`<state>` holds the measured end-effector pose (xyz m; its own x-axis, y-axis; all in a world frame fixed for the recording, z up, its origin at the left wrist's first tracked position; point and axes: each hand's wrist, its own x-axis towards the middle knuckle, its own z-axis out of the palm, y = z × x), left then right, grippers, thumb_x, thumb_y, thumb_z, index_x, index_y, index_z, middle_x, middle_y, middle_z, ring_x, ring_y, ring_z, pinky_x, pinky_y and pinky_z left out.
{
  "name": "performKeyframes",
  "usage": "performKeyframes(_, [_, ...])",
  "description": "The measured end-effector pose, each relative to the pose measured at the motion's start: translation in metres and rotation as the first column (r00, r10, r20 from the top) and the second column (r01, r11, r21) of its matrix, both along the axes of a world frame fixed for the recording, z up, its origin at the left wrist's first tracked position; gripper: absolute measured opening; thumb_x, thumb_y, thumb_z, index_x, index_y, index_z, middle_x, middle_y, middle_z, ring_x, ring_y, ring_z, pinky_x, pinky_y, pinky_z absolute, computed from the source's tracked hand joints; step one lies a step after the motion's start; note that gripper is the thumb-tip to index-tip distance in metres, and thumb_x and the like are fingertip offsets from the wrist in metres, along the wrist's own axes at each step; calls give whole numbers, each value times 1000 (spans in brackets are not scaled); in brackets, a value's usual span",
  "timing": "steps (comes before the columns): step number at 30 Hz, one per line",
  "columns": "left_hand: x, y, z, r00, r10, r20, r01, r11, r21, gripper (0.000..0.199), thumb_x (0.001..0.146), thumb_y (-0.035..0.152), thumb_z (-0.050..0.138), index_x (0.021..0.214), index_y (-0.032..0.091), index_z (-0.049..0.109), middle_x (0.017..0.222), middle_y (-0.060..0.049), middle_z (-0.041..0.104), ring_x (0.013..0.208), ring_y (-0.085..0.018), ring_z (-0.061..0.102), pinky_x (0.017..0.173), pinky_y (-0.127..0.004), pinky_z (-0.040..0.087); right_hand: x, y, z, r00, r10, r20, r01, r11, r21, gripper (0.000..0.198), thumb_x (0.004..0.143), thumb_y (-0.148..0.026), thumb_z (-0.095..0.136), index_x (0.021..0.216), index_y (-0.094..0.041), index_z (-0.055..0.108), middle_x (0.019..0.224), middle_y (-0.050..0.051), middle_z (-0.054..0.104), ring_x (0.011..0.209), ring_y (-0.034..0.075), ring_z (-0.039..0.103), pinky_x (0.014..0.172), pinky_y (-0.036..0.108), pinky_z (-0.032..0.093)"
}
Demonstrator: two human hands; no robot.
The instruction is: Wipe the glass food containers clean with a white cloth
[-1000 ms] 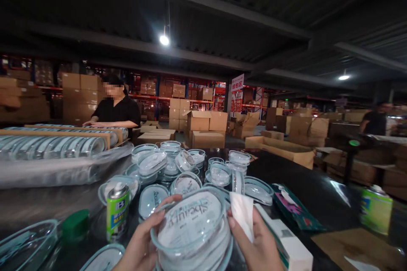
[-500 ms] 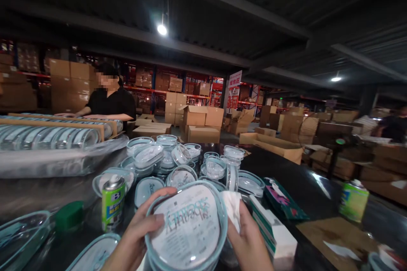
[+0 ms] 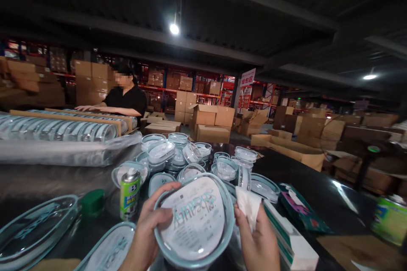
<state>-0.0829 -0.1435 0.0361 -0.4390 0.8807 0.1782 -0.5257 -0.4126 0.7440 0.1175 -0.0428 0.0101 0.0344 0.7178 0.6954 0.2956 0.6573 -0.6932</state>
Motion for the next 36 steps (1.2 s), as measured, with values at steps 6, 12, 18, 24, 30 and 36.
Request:
performKeyframes(6, [-2,0,0,996,79,-44,-78,997,9,48,49,25,71,97,19,73,92,-4,74,78,-27,66,63,-28,47,-9,6,7,988,76,-132,-93,988,-126,48,76,-55,65,105,-17,64,95,11,73,84,25,70,73,30,57])
performKeyframes(12, [-5,0,-2,998,43,-44,-42,999,17,50,50,26,71,99,19,72,94,-4,73,77,-26,64,66,-28,47,-12,6,13,943,235,-235,-280,943,-182,45,72,-45,72,108,-19,64,103,10,72,91,24,69,81,31,56])
performKeyframes(18, [-8,2,-7,997,32,-72,-31,999,19,52,50,27,74,101,19,72,95,-5,73,76,-26,64,67,-29,48,-8,6,13,940,275,-201,-307,940,-148,41,71,-41,73,105,-20,68,103,8,73,92,23,70,80,29,56])
performKeyframes(24, [-3,0,-2,998,32,-53,-32,999,-2,51,49,28,76,100,21,73,96,-4,73,77,-27,66,66,-29,51,-11,1,11,951,166,-260,-190,980,-67,35,74,-42,70,100,-18,70,94,9,74,82,22,71,73,27,57])
performKeyframes(30, [-1,-9,8,998,53,-42,-58,990,-128,61,45,36,82,103,21,70,103,-4,75,95,-37,68,72,-35,57,-19,-9,16,945,199,-258,-219,974,-52,30,77,-37,65,97,-16,71,91,10,74,79,23,71,71,31,59])
performKeyframes(36, [-6,-12,10,995,40,-94,-66,957,-283,60,43,42,84,100,29,70,114,1,73,129,-46,45,98,-58,47,-15,-19,9,950,206,-235,-216,976,-17,24,76,-33,65,94,-18,72,87,7,74,76,21,70,69,29,57])
